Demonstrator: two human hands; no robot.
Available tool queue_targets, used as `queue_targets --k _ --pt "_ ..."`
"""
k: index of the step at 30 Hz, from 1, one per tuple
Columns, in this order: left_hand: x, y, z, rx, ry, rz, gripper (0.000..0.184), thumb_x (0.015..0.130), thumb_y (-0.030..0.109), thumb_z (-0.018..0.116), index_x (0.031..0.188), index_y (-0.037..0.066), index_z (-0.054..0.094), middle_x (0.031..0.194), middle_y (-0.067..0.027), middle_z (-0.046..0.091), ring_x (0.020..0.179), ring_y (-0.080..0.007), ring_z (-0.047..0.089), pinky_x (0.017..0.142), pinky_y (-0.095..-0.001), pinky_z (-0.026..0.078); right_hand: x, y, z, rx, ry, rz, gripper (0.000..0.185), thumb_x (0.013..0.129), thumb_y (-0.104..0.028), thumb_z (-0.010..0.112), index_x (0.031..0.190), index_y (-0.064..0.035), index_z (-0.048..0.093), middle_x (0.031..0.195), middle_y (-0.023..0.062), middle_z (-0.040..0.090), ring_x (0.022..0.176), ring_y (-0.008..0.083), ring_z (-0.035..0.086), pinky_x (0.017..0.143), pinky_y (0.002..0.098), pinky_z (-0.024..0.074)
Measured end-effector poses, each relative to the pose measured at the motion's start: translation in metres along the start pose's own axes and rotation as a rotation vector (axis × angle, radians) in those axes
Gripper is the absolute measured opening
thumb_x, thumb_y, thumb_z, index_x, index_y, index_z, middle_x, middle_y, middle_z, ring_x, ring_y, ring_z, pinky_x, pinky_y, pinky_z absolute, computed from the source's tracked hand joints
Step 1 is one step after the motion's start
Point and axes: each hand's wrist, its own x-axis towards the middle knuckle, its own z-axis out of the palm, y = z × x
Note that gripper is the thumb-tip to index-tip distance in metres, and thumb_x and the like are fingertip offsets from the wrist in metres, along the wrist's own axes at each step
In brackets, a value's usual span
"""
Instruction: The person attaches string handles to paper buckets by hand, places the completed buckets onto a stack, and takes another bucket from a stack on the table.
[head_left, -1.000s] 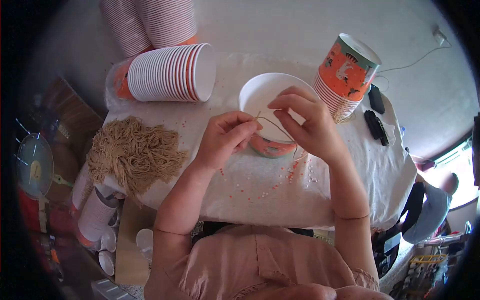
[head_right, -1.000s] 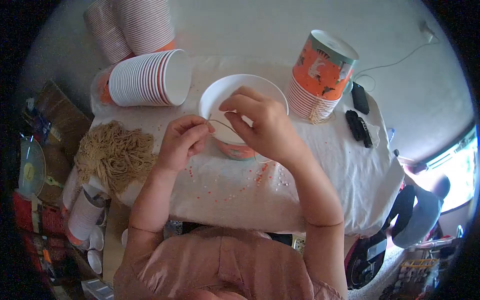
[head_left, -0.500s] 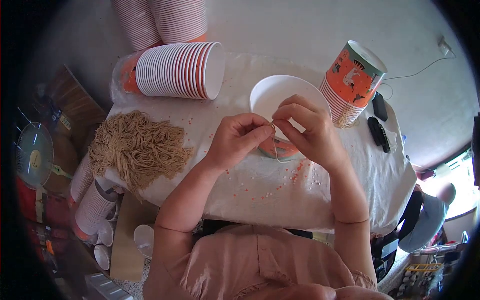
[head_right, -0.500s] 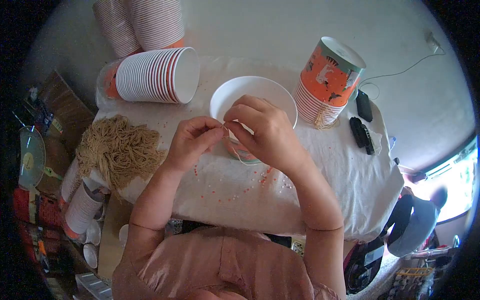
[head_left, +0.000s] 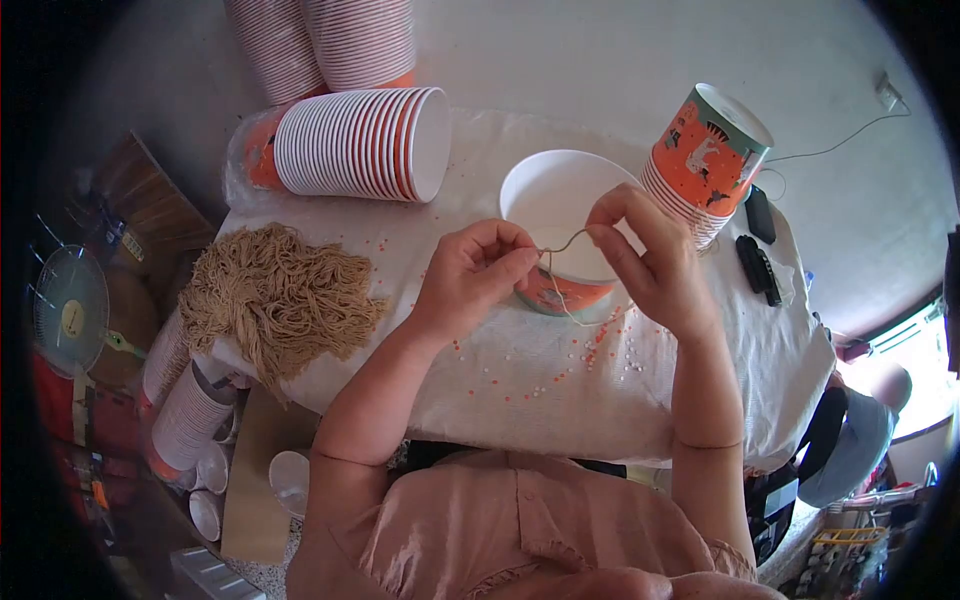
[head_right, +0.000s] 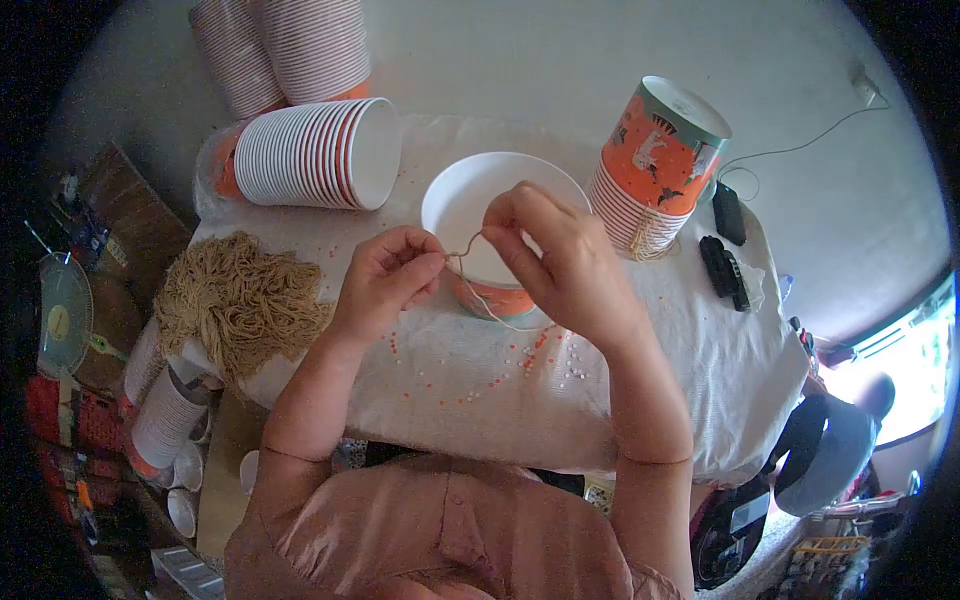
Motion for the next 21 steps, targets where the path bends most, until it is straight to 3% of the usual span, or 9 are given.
queue_targets --k 2,5,18,21 --pt "0.001 0.000 -0.002 -0.184 -0.027 -0.088 0.009 0.093 0.011 0.061 0.096 0.003 0.060 0.071 0.0033 0.055 0.055 -0.0007 0.042 0.044 -0.0176 0.030 -0.001 -0.002 0.003 0.039 -0.058 -0.009 0.008 0.085 -0.004 0.064 0.087 -0.0018 0.057 0.082 0.0116 0.061 0.074 0.0302 0.063 0.065 0.0370 0.0491" --pt "-0.001 0.003 -0.004 -0.218 -0.055 -0.136 0.010 0.094 0.010 0.060 0.099 0.001 0.060 0.075 0.0028 0.056 0.060 -0.0014 0.044 0.049 -0.0180 0.031 0.000 -0.005 0.010 0.058 -0.088 -0.036 0.009 0.085 -0.006 0.064 0.087 -0.0030 0.057 0.080 0.0118 0.059 0.073 0.0320 0.061 0.065 0.0392 0.0480" --pt "0.000 -0.004 -0.007 -0.350 -0.144 -0.138 0.011 0.094 0.009 0.058 0.101 0.000 0.060 0.079 -0.0034 0.063 0.057 -0.0028 0.046 0.047 -0.0180 0.032 -0.002 -0.003 0.025 -0.006 -0.107 -0.056 0.012 0.083 -0.011 0.066 0.086 -0.0040 0.057 0.079 0.0113 0.058 0.070 0.0332 0.059 0.064 0.0416 0.0478" --pt "0.000 -0.001 -0.005 -0.298 -0.151 -0.145 0.011 0.093 0.005 0.059 0.102 -0.001 0.060 0.083 -0.0038 0.064 0.064 -0.0036 0.053 0.052 -0.0179 0.040 -0.002 -0.003 0.025 -0.009 -0.111 -0.047 0.011 0.083 -0.011 0.066 0.085 -0.0041 0.057 0.079 0.0112 0.058 0.070 0.0332 0.059 0.064 0.0415 0.0479"
